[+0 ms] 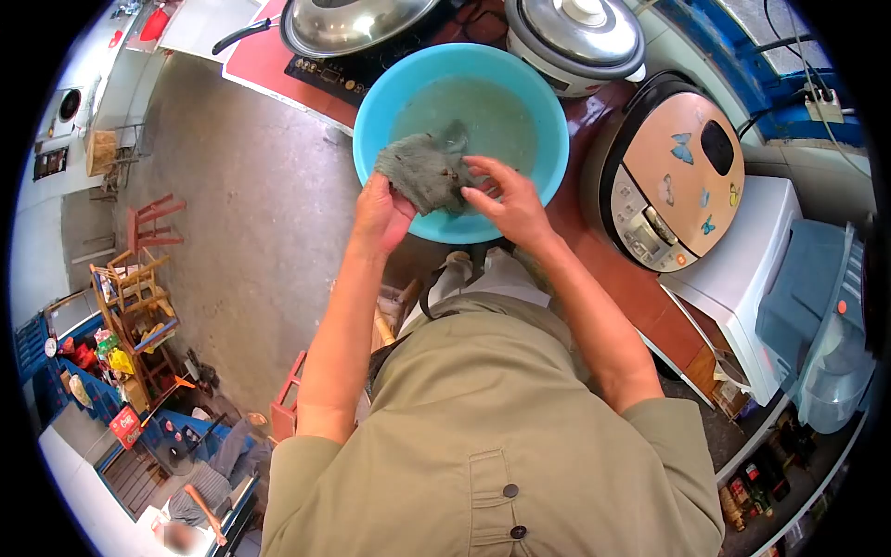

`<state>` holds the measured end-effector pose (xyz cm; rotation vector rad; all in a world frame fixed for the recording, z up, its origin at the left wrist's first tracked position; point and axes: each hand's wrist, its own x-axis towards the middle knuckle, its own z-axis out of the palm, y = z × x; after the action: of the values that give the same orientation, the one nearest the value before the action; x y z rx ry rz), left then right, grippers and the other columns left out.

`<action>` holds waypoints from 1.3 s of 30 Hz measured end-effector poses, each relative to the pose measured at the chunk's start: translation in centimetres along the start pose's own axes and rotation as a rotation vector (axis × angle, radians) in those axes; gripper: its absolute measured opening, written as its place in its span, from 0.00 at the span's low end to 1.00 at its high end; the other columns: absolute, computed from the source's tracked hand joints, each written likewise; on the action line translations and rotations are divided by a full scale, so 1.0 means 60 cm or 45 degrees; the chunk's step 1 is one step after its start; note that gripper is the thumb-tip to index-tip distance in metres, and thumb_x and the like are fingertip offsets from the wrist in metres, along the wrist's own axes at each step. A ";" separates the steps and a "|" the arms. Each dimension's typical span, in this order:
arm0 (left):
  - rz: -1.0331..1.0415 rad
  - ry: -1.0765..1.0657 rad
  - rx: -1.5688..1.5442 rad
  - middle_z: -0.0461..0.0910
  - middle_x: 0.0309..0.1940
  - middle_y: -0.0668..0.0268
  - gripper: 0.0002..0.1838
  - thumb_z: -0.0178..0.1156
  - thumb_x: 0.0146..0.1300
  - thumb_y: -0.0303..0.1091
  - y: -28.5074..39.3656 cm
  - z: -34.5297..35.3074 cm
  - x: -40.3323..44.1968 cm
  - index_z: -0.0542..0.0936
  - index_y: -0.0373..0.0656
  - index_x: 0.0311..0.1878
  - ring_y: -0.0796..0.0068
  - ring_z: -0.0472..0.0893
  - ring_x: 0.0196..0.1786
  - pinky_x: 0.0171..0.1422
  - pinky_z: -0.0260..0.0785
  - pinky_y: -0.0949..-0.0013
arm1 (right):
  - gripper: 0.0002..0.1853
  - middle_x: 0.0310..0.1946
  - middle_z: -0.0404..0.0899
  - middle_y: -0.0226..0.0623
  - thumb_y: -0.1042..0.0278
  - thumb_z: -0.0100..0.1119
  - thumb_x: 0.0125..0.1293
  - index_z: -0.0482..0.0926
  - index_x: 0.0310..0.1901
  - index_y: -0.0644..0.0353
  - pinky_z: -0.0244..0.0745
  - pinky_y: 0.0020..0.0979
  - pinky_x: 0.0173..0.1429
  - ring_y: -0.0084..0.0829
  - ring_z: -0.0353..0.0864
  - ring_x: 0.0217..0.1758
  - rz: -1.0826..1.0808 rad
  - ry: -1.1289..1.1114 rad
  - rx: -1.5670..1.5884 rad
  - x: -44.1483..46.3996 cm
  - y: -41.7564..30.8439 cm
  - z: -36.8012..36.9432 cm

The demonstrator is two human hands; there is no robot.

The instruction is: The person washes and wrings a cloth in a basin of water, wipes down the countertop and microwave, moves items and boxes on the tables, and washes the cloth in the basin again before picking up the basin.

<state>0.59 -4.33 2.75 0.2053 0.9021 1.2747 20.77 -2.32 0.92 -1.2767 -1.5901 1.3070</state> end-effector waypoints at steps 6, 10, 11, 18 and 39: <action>0.027 -0.066 0.115 0.73 0.60 0.59 0.22 0.41 0.74 0.43 0.022 0.007 -0.003 0.68 0.38 0.62 0.63 0.74 0.60 0.65 0.67 0.56 | 0.15 0.32 0.81 0.29 0.70 0.64 0.58 0.80 0.48 0.60 0.75 0.25 0.40 0.20 0.78 0.32 -0.008 -0.122 0.274 0.026 -0.005 0.025; 0.014 -0.048 0.133 0.74 0.57 0.59 0.21 0.44 0.74 0.42 0.055 0.011 -0.005 0.70 0.37 0.60 0.64 0.76 0.58 0.63 0.69 0.59 | 0.09 0.30 0.82 0.25 0.72 0.63 0.60 0.82 0.42 0.62 0.74 0.22 0.40 0.16 0.77 0.33 0.242 -0.115 0.737 0.033 -0.005 0.016; 0.014 -0.062 0.154 0.76 0.55 0.59 0.19 0.45 0.73 0.40 0.066 0.009 -0.004 0.71 0.37 0.59 0.65 0.77 0.56 0.61 0.71 0.60 | 0.09 0.30 0.82 0.25 0.72 0.63 0.60 0.82 0.42 0.62 0.74 0.22 0.40 0.16 0.77 0.33 0.244 -0.130 0.738 0.032 -0.009 0.016; 0.045 -0.032 0.408 0.76 0.54 0.60 0.18 0.46 0.72 0.38 0.155 0.002 0.015 0.72 0.39 0.59 0.66 0.77 0.56 0.60 0.71 0.60 | 0.19 0.36 0.83 0.42 0.66 0.65 0.57 0.79 0.47 0.68 0.77 0.34 0.44 0.36 0.82 0.38 -0.214 -0.599 0.006 -0.021 -0.113 0.102; -0.282 -0.560 0.063 0.75 0.55 0.51 0.26 0.37 0.72 0.42 0.125 0.025 0.055 0.67 0.29 0.62 0.61 0.76 0.58 0.65 0.66 0.58 | 0.14 0.38 0.79 0.35 0.70 0.58 0.57 0.79 0.45 0.63 0.70 0.27 0.44 0.26 0.75 0.37 -0.355 0.004 0.063 0.128 0.038 0.025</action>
<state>-3.87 1.56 6.67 0.3965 0.5595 0.9510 17.91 4.69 -2.13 -0.9853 -1.6548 1.1602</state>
